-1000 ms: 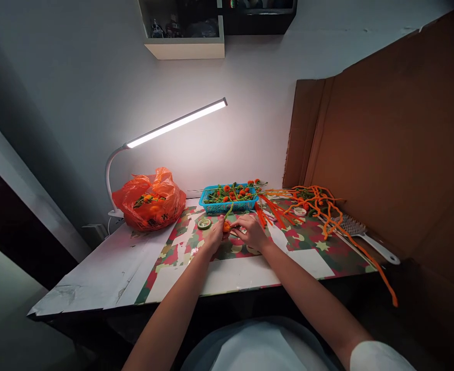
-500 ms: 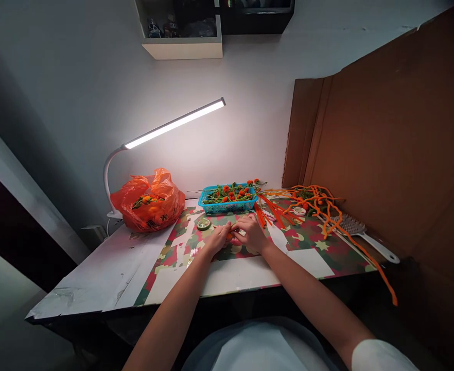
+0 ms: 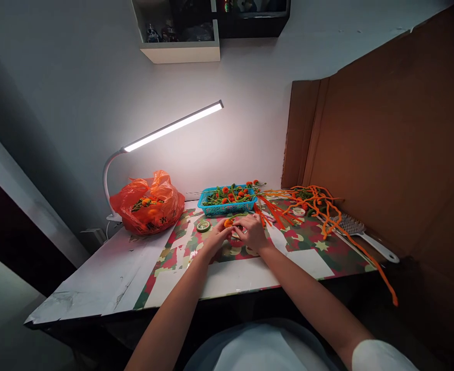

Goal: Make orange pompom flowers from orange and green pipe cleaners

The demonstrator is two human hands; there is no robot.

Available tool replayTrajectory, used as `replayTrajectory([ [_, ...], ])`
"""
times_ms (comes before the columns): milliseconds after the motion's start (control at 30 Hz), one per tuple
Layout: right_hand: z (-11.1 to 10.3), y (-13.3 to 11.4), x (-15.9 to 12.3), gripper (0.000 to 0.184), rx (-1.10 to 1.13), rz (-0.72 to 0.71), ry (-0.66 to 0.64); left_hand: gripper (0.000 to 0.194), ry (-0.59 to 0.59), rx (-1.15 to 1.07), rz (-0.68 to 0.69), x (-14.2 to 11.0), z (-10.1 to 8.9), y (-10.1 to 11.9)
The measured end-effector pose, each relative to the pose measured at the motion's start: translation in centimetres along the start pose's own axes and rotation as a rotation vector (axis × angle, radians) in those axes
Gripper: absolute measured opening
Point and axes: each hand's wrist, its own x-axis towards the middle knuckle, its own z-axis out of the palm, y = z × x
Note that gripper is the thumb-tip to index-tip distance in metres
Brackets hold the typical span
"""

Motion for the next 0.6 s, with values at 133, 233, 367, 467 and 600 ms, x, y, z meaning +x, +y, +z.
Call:
replayTrajectory([
  [133,0.1,0.3,0.0,0.01,-0.011,0.005,-0.023,0.039,-0.038,0.103,0.059,0.0,-0.2,-0.2],
  [233,0.2,0.4,0.0,0.009,-0.013,0.004,-0.048,0.041,-0.079,0.148,0.069,-0.1,-0.3,0.0],
  [367,0.0,0.4,0.0,0.009,-0.011,-0.011,-0.065,0.042,-0.088,0.17,0.091,-0.1,-0.4,0.2],
  [467,-0.7,0.1,0.1,0.008,0.025,-0.017,0.015,0.042,-0.087,0.181,0.09,-0.2,-0.3,0.2],
  [600,-1.0,0.2,0.4,0.017,0.025,0.038,0.065,0.046,-0.081,0.217,0.068,-0.4,-0.3,0.4],
])
